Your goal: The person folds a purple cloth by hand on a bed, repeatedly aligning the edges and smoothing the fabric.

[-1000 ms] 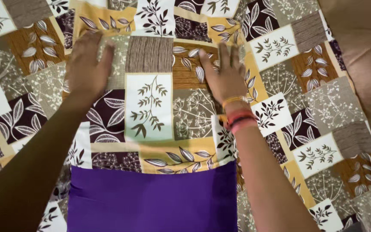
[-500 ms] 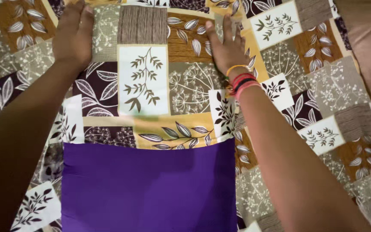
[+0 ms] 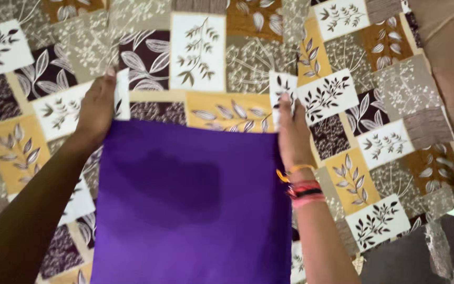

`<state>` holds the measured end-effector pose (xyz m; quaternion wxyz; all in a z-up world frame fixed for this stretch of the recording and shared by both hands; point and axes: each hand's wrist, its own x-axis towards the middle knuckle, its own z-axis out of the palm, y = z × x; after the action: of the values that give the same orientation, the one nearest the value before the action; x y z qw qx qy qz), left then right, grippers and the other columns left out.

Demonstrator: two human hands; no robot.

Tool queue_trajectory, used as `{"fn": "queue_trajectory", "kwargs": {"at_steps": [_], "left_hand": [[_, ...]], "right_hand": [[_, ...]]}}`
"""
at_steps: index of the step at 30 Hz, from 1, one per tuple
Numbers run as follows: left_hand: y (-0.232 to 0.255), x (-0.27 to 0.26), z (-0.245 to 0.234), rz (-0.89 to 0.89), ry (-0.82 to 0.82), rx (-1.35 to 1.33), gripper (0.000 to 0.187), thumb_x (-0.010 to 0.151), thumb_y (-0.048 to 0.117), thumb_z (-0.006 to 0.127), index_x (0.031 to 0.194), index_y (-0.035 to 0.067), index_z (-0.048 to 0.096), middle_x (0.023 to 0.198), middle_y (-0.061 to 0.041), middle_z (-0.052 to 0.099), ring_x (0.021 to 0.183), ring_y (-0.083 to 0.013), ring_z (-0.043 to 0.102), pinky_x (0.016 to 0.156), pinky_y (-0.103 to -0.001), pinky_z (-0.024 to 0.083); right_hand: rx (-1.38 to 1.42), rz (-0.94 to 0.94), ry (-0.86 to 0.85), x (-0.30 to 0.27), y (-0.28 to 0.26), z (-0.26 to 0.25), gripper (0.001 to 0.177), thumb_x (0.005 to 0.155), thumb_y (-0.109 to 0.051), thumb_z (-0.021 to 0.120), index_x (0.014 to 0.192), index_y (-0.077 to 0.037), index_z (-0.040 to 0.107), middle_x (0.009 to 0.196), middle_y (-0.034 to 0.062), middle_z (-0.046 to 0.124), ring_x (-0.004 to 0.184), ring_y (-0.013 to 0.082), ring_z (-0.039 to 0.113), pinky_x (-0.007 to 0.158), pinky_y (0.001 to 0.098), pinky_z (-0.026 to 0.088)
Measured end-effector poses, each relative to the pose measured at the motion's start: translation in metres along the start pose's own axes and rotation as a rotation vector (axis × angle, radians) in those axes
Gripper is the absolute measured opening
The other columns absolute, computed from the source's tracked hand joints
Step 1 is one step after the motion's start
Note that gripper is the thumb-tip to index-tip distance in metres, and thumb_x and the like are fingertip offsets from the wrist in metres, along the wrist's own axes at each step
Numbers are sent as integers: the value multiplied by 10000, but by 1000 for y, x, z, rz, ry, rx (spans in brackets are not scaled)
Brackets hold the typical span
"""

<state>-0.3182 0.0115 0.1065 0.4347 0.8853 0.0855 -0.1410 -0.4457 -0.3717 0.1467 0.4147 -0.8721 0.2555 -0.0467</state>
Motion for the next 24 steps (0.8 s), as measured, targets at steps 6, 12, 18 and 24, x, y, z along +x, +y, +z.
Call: {"fn": "queue_trajectory", "kwargs": {"at_steps": [6, 12, 18, 24], "left_hand": [[-43, -62, -19, -308, -316, -796, 520, 1073, 461, 423, 1332, 34, 567, 1210, -74, 691, 1008, -126, 671, 905, -272, 566], [-78, -75, -11, -189, -396, -996, 297, 1080, 188, 527, 1334, 37, 550, 1119, -79, 683, 925, -96, 693, 837, -208, 610], [-69, -71, 1, -371, -171, -677, 413, 1053, 239, 579, 1417, 83, 458, 968, -147, 707, 676, -124, 657, 558, -246, 580], [-90, -58, -11, -238, -149, -99, 316, 956, 161, 709, 1180, -52, 640, 911, -157, 724, 690, -196, 671, 579, -364, 568]], "right_hand": [[817, 534, -308, -33, 81, -9, 436, 1045, -365, 485, 1251, -36, 682, 1007, 65, 722, 813, 128, 682, 720, 278, 565], [670, 463, -390, 19, 142, 2, 172, 961, -121, 548, 1031, -55, 691, 818, 65, 697, 615, 142, 683, 540, 284, 564], [745, 476, -294, 1, 118, 3, 304, 1050, -368, 492, 1061, -144, 696, 774, 10, 668, 583, 111, 632, 490, 247, 521], [225, -243, -235, -23, 141, -22, 198, 950, -147, 690, 1087, -16, 633, 1047, 65, 779, 918, 100, 756, 788, 263, 621]]}}
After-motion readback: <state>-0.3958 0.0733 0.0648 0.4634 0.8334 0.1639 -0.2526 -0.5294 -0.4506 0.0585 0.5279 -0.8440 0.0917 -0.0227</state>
